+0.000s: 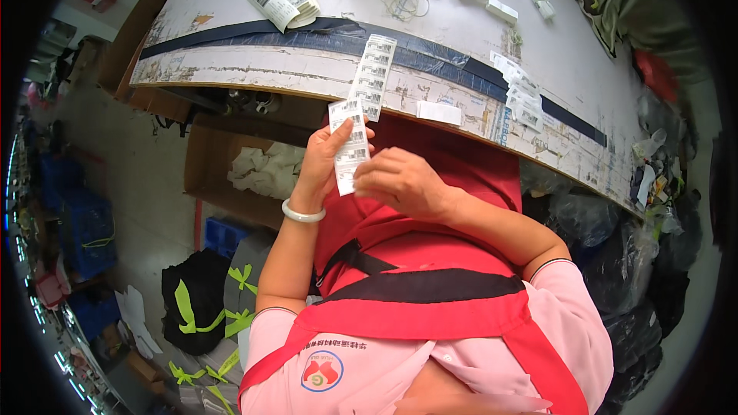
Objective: Peeling small white labels or stickers from a backing sheet and organizing or placing them onto a surface.
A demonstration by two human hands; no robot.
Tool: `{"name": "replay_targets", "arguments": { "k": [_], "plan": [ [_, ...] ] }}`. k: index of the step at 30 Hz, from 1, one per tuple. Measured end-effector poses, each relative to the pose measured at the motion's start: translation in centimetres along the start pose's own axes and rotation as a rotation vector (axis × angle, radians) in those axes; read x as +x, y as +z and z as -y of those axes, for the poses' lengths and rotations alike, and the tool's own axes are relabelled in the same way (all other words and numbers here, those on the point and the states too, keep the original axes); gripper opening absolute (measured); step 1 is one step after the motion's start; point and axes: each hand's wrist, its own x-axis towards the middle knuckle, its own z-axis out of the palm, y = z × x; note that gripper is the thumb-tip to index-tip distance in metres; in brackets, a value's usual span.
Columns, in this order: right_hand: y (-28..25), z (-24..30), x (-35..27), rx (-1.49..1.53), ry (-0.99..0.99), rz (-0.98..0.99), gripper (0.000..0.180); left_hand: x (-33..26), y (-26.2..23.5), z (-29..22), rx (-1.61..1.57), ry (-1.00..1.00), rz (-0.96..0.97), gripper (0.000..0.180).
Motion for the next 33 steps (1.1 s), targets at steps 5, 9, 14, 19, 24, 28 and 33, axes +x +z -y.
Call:
{"name": "replay_targets", "arguments": {
  "k": [5,9,14,19,24,28,33],
  "plan": [
    [-2.8,0.6,-1.8,0.23,0.498,-0.199,0.013,-1.1,2.3,0.4,0.099,0.061,-0.024,0.028],
    [-1.4,-1.4,-3.5,0.691,0.764,-0.034,0.017,-1.5,4.0,1.5,0.249,0.109,-0.073,0.024],
    [-3.3,-1.9,-2.4,0.629,0.689,-0.03,0.014,-1.2,4.1,0.7,0.314,0.11,-0.036,0.02],
    [-4.9,-3.9,-2.0,0.83,0.794,-0.219,0.013,-1.0,4.9,1.5,0.509,0.098,0.06,0.018],
    [-5.8,-3.4,-1.7,0.689,0.725,-0.241,0.011,0.1,5.9,0.9,0.421,0.094,0.102,0.016],
    [-7.2,-3.1,-1.8,0.769,0.814,-0.16,0.011,0.5,6.4,0.9,0.449,0.117,0.114,0.015],
    [-7.1,-3.5,-2.6,0.85,0.762,-0.125,0.012,0.5,5.7,1.1,0.359,-0.012,0.118,0.015]
  ]
}}
